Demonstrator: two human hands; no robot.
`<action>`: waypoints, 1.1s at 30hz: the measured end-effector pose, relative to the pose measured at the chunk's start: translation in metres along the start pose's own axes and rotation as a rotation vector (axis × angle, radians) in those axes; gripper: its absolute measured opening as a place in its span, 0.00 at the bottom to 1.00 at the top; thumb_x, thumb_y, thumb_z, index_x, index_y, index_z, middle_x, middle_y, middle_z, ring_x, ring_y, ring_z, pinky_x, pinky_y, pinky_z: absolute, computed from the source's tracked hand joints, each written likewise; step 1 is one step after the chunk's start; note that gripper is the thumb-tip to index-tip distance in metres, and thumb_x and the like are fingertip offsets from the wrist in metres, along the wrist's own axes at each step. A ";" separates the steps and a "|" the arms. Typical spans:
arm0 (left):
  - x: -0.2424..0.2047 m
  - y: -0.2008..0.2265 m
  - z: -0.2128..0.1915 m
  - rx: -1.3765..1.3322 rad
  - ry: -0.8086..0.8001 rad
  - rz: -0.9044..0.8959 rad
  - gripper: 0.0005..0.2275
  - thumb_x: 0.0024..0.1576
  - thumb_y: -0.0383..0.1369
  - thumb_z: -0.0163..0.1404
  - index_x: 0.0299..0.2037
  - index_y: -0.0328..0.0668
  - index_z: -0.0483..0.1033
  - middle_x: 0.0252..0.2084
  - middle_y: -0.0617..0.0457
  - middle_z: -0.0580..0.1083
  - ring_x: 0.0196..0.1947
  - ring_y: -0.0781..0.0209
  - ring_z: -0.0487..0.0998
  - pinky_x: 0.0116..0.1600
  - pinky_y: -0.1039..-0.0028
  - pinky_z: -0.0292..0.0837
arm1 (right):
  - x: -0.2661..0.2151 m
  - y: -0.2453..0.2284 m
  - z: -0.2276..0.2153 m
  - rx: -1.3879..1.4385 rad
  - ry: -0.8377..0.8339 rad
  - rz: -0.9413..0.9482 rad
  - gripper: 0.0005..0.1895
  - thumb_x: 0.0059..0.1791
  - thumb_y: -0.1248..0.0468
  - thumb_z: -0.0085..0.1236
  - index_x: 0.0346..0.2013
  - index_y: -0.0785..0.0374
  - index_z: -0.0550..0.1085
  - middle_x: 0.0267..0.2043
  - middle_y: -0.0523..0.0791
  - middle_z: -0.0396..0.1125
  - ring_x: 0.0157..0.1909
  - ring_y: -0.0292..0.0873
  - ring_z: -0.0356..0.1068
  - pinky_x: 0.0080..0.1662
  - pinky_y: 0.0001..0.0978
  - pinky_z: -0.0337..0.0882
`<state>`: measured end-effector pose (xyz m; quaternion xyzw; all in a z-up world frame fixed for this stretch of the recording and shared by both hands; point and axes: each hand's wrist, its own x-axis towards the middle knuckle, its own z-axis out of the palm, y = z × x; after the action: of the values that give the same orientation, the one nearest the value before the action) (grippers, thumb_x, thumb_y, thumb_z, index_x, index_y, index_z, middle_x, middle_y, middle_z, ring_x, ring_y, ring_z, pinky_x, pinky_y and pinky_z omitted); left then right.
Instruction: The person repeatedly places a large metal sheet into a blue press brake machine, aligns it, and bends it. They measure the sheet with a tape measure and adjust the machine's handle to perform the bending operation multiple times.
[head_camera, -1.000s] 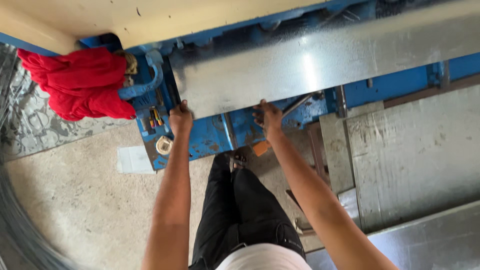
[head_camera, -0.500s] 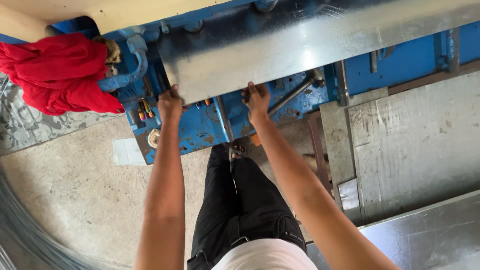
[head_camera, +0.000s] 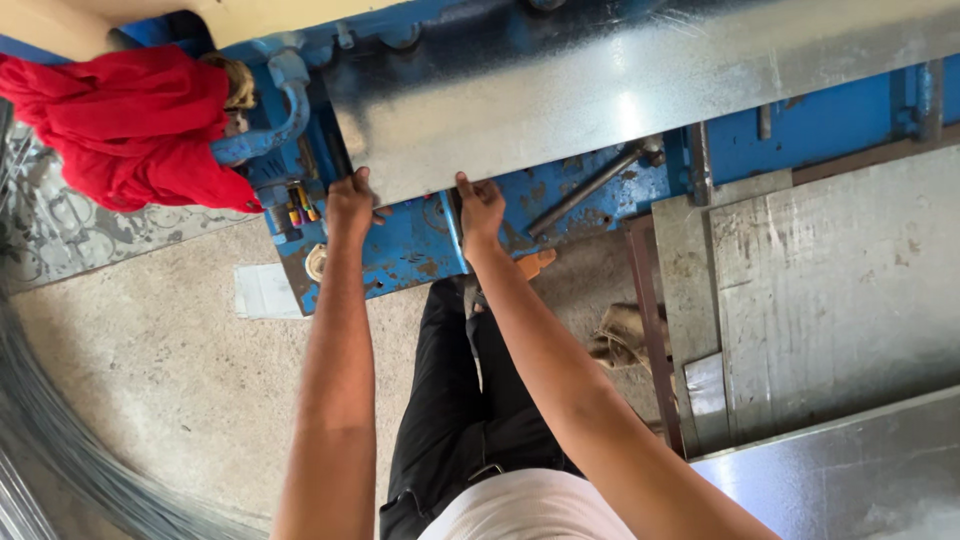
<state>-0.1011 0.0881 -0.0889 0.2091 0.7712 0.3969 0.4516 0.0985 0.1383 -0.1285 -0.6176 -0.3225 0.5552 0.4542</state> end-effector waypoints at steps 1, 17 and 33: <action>0.000 0.000 -0.001 0.031 0.002 -0.007 0.18 0.67 0.43 0.43 0.45 0.31 0.75 0.25 0.44 0.76 0.20 0.55 0.83 0.20 0.71 0.75 | 0.000 0.004 0.000 0.023 -0.003 0.020 0.14 0.50 0.61 0.67 0.28 0.65 0.71 0.26 0.38 0.64 0.29 0.33 0.58 0.33 0.29 0.61; 0.000 0.048 -0.012 0.863 -0.002 -0.195 0.23 0.66 0.53 0.38 0.54 0.48 0.78 0.54 0.42 0.77 0.60 0.36 0.73 0.62 0.38 0.58 | 0.001 0.007 -0.010 0.183 -0.149 -0.006 0.11 0.51 0.64 0.64 0.42 0.65 0.73 0.40 0.42 0.71 0.43 0.36 0.66 0.50 0.30 0.66; -0.020 0.079 -0.011 0.825 -0.056 -0.251 0.21 0.69 0.49 0.35 0.52 0.48 0.80 0.43 0.44 0.85 0.62 0.40 0.74 0.73 0.27 0.30 | 0.011 0.016 -0.020 0.306 -0.264 0.030 0.13 0.50 0.61 0.69 0.38 0.63 0.71 0.34 0.38 0.64 0.37 0.33 0.60 0.42 0.28 0.64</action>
<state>-0.1036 0.1167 -0.0121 0.2876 0.8722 -0.0085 0.3956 0.1179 0.1382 -0.1481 -0.4682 -0.2819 0.6806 0.4880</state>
